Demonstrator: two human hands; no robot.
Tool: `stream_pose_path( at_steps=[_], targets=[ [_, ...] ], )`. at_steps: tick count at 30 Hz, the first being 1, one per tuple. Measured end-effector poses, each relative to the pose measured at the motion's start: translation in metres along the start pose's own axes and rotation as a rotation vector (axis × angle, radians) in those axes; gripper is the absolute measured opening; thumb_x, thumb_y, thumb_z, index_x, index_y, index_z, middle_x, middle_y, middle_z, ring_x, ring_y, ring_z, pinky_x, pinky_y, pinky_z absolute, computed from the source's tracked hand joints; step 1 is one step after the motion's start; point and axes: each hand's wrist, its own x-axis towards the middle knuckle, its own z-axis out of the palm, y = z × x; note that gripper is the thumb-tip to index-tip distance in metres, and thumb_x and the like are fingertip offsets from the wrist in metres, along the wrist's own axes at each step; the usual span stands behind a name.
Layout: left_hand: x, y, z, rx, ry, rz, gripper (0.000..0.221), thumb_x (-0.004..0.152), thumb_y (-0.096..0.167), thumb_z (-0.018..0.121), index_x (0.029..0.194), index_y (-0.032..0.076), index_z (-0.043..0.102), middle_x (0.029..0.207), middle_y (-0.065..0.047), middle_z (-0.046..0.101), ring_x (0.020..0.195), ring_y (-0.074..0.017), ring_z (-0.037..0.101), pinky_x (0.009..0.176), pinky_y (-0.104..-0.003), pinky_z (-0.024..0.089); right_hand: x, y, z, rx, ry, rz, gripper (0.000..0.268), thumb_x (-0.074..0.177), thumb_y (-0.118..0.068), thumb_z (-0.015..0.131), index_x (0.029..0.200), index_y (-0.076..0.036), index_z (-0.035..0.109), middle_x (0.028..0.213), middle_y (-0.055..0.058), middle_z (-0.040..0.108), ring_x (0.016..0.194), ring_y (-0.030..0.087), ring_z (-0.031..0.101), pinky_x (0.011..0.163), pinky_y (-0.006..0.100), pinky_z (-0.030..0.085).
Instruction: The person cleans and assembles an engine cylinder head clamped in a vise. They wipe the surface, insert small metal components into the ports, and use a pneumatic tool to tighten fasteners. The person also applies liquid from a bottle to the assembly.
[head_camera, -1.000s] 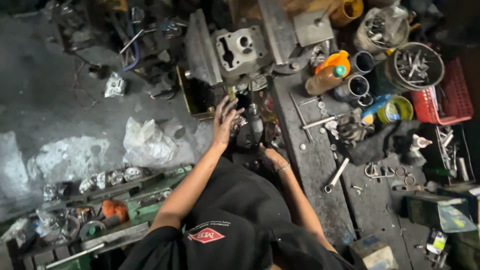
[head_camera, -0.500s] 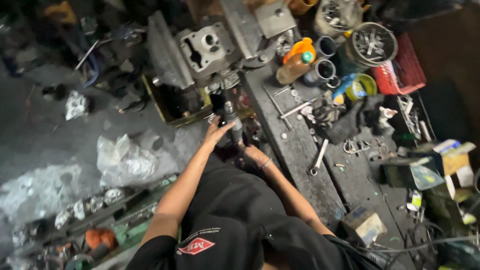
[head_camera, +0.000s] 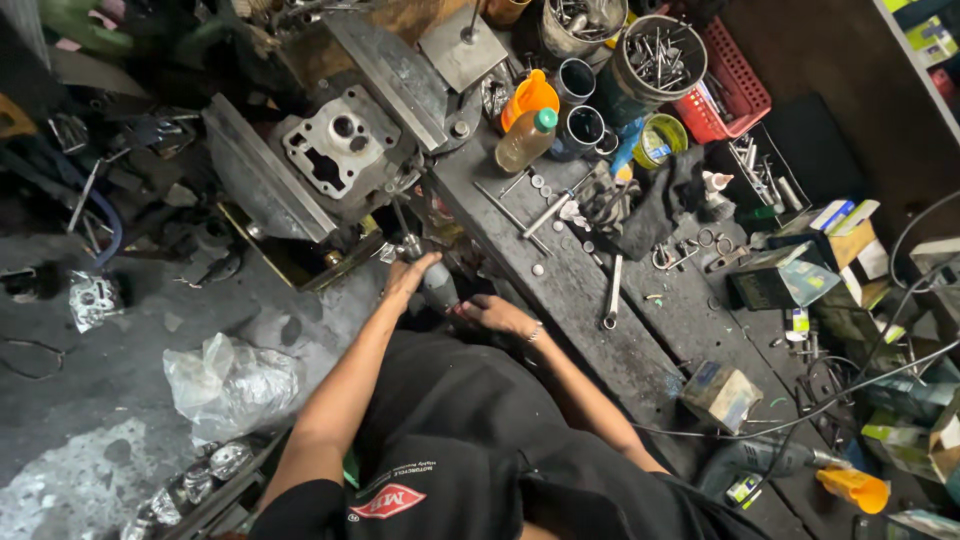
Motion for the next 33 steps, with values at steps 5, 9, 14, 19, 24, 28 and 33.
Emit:
stream_pose_path(
  at_steps=[5, 9, 14, 19, 24, 28, 33],
  targets=[
    [0.013, -0.006, -0.008, 0.026, 0.019, 0.033, 0.069, 0.070, 0.050, 0.085, 0.119, 0.004, 0.070, 0.112, -0.010, 0.074, 0.103, -0.0233, 0.068, 0.090, -0.038, 0.053, -0.059, -0.075, -0.080, 0.203, 0.202, -0.557, 0.027, 0.086, 0.003, 0.055, 0.110, 0.000, 0.066, 0.137, 0.010, 0.064, 0.113, 0.019, 0.064, 0.095, 0.033, 0.055],
    [0.009, -0.013, -0.004, -0.080, -0.026, -0.028, 0.063, 0.070, 0.045, 0.084, 0.118, 0.006, 0.073, 0.112, -0.008, 0.075, 0.101, -0.0221, 0.069, 0.089, -0.038, 0.053, -0.086, -0.118, -0.167, 0.153, 0.656, -0.555, 0.044, 0.090, 0.011, 0.045, 0.125, -0.001, 0.070, 0.110, 0.009, 0.063, 0.097, 0.015, 0.063, 0.087, 0.031, 0.054],
    [0.006, -0.011, -0.014, -0.205, -0.055, -0.032, 0.053, 0.075, 0.039, 0.083, 0.113, 0.004, 0.075, 0.109, -0.009, 0.076, 0.098, -0.0231, 0.070, 0.088, -0.038, 0.054, -0.052, -0.138, -0.260, -0.045, 0.997, -0.518, 0.022, 0.086, -0.009, 0.068, 0.107, 0.000, 0.066, 0.093, 0.010, 0.064, 0.084, 0.021, 0.061, 0.074, 0.031, 0.050],
    [0.003, -0.006, -0.008, -0.135, -0.018, -0.042, 0.050, 0.075, 0.038, 0.083, 0.111, 0.004, 0.076, 0.107, -0.010, 0.077, 0.097, -0.0227, 0.071, 0.089, -0.036, 0.054, 0.001, -0.134, -0.315, -0.649, 0.965, -0.322, 0.026, 0.086, -0.011, 0.064, 0.108, -0.010, 0.077, 0.100, 0.022, 0.068, 0.097, 0.042, 0.065, 0.087, 0.049, 0.053],
    [0.001, -0.002, -0.010, -0.105, -0.010, -0.011, 0.050, 0.075, 0.039, 0.084, 0.109, 0.004, 0.077, 0.105, -0.011, 0.078, 0.094, -0.0229, 0.071, 0.085, -0.036, 0.055, 0.040, -0.129, -0.329, -0.808, 0.916, -0.264, 0.036, 0.075, -0.011, 0.063, 0.109, -0.011, 0.076, 0.098, 0.025, 0.068, 0.096, 0.045, 0.064, 0.084, 0.051, 0.053],
    [-0.003, 0.000, -0.010, -0.185, -0.020, 0.023, 0.048, 0.073, 0.037, 0.085, 0.109, 0.006, 0.076, 0.104, -0.010, 0.077, 0.092, -0.0229, 0.071, 0.082, -0.037, 0.056, 0.051, -0.127, -0.341, -0.877, 0.841, -0.202, 0.029, 0.077, -0.014, 0.064, 0.101, -0.015, 0.079, 0.096, 0.024, 0.069, 0.097, 0.042, 0.066, 0.088, 0.050, 0.054],
    [-0.005, 0.003, -0.013, -0.196, -0.010, -0.011, 0.048, 0.074, 0.036, 0.085, 0.109, 0.005, 0.077, 0.104, -0.010, 0.077, 0.091, -0.0224, 0.072, 0.082, -0.037, 0.056, 0.066, -0.119, -0.351, -0.857, 0.757, -0.206, 0.026, 0.083, -0.014, 0.061, 0.101, -0.015, 0.079, 0.098, 0.024, 0.073, 0.094, 0.041, 0.069, 0.091, 0.049, 0.055]
  ],
)
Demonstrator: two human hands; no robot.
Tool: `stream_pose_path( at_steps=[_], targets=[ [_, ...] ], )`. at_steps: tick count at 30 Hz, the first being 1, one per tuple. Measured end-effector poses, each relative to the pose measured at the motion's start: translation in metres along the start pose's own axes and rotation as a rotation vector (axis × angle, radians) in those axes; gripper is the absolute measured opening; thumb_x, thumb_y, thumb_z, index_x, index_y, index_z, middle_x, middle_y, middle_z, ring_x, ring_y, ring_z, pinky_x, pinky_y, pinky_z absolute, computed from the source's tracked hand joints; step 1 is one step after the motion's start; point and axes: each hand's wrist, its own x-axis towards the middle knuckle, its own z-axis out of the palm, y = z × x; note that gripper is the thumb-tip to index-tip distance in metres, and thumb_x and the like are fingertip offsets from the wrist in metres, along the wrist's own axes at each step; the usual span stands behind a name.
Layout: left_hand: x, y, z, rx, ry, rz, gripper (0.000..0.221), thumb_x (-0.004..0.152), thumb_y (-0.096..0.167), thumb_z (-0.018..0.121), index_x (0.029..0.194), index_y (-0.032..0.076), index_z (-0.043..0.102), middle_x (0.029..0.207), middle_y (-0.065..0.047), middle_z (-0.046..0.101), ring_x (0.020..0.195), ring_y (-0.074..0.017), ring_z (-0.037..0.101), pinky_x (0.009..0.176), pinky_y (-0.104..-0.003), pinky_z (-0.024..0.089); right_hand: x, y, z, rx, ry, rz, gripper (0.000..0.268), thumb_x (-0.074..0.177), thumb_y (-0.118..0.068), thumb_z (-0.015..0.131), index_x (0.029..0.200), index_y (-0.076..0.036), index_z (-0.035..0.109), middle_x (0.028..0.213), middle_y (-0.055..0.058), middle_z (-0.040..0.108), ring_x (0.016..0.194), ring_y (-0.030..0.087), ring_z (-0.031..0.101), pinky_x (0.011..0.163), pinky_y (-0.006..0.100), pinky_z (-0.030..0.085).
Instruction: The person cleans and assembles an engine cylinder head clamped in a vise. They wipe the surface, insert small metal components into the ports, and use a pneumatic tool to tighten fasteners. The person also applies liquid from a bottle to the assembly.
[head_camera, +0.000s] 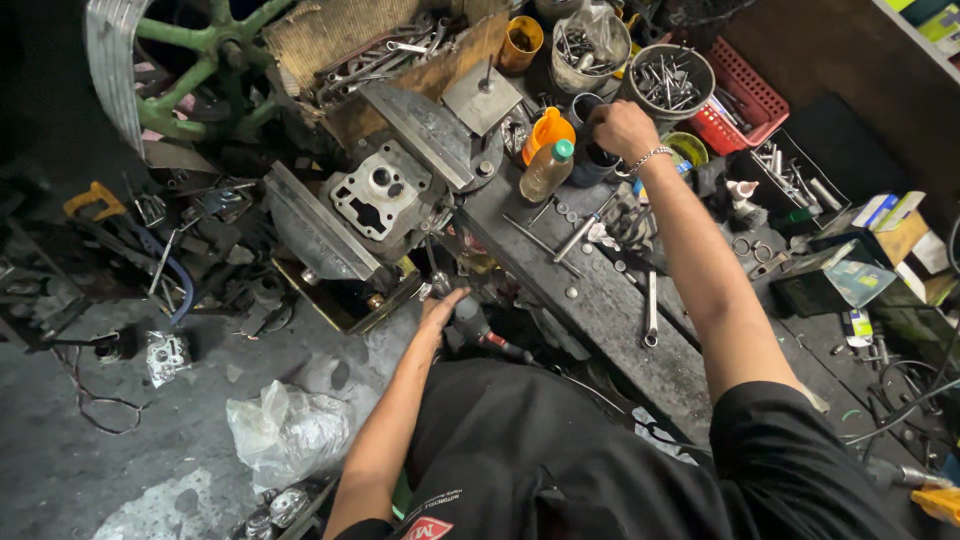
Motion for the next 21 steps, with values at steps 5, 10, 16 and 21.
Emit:
stream_pose_path(
  at_steps=[5, 10, 16, 21],
  targets=[
    [0.003, 0.000, -0.002, 0.020, 0.007, -0.070, 0.047, 0.076, 0.034, 0.085, 0.110, 0.002, 0.075, 0.104, -0.011, 0.077, 0.091, -0.0229, 0.072, 0.082, -0.037, 0.056, 0.001, -0.001, -0.007, 0.424, 0.251, 0.035, 0.024, 0.092, -0.015, 0.058, 0.110, -0.004, 0.071, 0.097, 0.018, 0.073, 0.085, 0.034, 0.070, 0.080, 0.045, 0.056],
    [0.009, -0.003, 0.000, 0.016, 0.007, -0.001, 0.044, 0.081, 0.032, 0.081, 0.114, 0.004, 0.073, 0.105, -0.008, 0.077, 0.092, -0.0209, 0.074, 0.083, -0.035, 0.057, -0.038, -0.047, -0.073, 1.891, -0.114, 0.188, 0.046, 0.086, -0.019, 0.061, 0.130, -0.005, 0.059, 0.094, 0.003, 0.059, 0.083, 0.021, 0.054, 0.075, 0.037, 0.042],
    [0.001, -0.004, -0.006, 0.083, -0.046, 0.166, 0.043, 0.084, 0.038, 0.081, 0.104, -0.001, 0.080, 0.101, -0.012, 0.079, 0.091, -0.0202, 0.071, 0.082, -0.035, 0.054, -0.115, -0.145, -0.137, 2.286, -0.172, -0.027, 0.068, 0.089, -0.028, 0.057, 0.150, 0.003, 0.057, 0.085, 0.004, 0.050, 0.081, 0.022, 0.050, 0.074, 0.036, 0.040],
    [0.012, -0.008, 0.002, 0.106, 0.076, 0.294, 0.040, 0.077, 0.033, 0.079, 0.105, 0.006, 0.075, 0.098, -0.010, 0.078, 0.090, -0.0247, 0.071, 0.084, -0.037, 0.054, -0.132, -0.219, -0.118, 1.887, -0.293, -0.155, 0.067, 0.076, -0.011, 0.067, 0.141, -0.001, 0.058, 0.099, 0.007, 0.058, 0.093, 0.024, 0.054, 0.080, 0.040, 0.045]
  ],
)
